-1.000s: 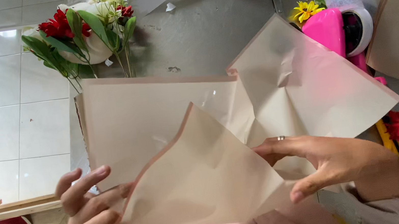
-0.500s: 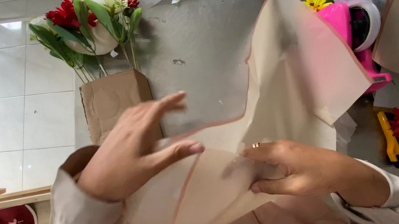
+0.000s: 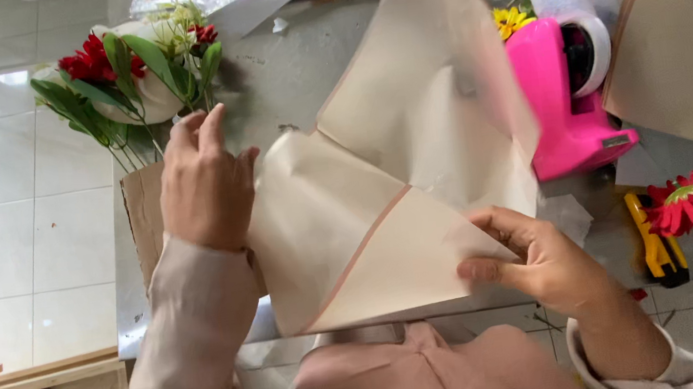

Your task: The person prepares a bouquet by folding and creasing wrapping paper on a table, securing it with tape, and then placing a small bundle of artificial flowers with a decorative teddy bear into the paper wrap.

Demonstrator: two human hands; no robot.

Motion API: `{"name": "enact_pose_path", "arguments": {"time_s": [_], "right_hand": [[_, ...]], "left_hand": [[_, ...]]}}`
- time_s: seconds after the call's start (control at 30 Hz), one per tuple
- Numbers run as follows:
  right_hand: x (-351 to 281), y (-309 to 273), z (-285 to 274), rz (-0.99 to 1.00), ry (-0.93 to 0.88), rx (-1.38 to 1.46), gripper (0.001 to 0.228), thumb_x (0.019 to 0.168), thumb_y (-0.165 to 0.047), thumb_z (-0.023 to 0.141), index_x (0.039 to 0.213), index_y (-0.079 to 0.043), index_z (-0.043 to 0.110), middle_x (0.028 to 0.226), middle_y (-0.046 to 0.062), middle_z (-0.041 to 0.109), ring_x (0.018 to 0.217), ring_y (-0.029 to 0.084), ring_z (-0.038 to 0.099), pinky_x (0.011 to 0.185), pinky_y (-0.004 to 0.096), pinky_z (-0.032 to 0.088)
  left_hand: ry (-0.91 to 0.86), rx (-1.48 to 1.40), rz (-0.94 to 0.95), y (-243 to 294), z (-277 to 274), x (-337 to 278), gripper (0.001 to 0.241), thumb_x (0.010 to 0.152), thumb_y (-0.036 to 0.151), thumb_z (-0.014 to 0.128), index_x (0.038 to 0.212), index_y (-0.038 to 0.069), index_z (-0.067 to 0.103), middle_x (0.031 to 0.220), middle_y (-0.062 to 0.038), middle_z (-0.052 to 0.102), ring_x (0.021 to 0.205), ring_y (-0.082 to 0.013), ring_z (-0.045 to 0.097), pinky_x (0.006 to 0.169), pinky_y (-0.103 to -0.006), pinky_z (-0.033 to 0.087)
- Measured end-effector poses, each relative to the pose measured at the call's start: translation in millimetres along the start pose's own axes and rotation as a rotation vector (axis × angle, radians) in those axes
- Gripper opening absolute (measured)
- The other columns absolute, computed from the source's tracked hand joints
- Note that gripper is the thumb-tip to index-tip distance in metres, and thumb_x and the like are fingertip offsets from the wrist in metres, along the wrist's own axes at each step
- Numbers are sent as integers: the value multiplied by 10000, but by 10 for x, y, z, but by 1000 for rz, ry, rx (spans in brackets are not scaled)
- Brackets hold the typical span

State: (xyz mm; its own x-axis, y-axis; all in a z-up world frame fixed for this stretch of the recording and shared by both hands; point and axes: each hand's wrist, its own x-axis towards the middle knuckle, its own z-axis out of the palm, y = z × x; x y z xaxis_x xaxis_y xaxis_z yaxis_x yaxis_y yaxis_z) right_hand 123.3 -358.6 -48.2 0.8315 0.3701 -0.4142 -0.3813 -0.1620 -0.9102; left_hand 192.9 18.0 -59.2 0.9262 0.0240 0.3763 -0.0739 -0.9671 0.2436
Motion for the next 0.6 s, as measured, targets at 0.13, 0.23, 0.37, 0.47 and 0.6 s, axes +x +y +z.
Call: {"name": "enact_pose_path", "arguments": {"time_s": [0.13,0.23,0.37,0.47,0.6], "right_hand": [[-16,32,117,20,72,48,374,808,-69,825,1169,4,754,922,61,774,845,139,694,789,260,560],[-14,73,211,-88,43,-15,267,853,-91,793,1104,-9,747,940,47,758,868,114,693,788,238,577],[-49,-155,397,-50,75,-155,508,773,-172,834,1262,-93,721,1200,12,761,1111,93,681,987,244,508],[-46,-295,509,-254,178,-204,633,759,-217,832,1356,-103,655,1251,35,670,1187,124,647,1107,273,480],[-86,-538,752,-569,427,-248,105,942,-159,704,982,-82,762,981,68,695,923,132,684,870,237,567]], "left_hand": [[87,-374,118,791,-825,-204,373,1100,161,526,1363,-99,582,1304,-307,647,1155,-412,664,998,-492,560],[-164,-738,106,1114,-785,-390,549,954,262,693,1393,-21,524,1281,-193,687,1087,-264,707,963,-368,593],[-398,-781,-1,1247,-435,-489,264,917,334,725,1041,103,692,856,-33,682,671,-174,646,672,-307,524],[-483,-844,-9,1315,-442,-483,233,952,283,704,800,107,706,662,0,622,575,-139,518,577,-291,434],[-609,-995,101,1325,-562,-462,393,1042,332,491,894,77,750,734,-16,723,598,-96,660,591,-254,516]]}}
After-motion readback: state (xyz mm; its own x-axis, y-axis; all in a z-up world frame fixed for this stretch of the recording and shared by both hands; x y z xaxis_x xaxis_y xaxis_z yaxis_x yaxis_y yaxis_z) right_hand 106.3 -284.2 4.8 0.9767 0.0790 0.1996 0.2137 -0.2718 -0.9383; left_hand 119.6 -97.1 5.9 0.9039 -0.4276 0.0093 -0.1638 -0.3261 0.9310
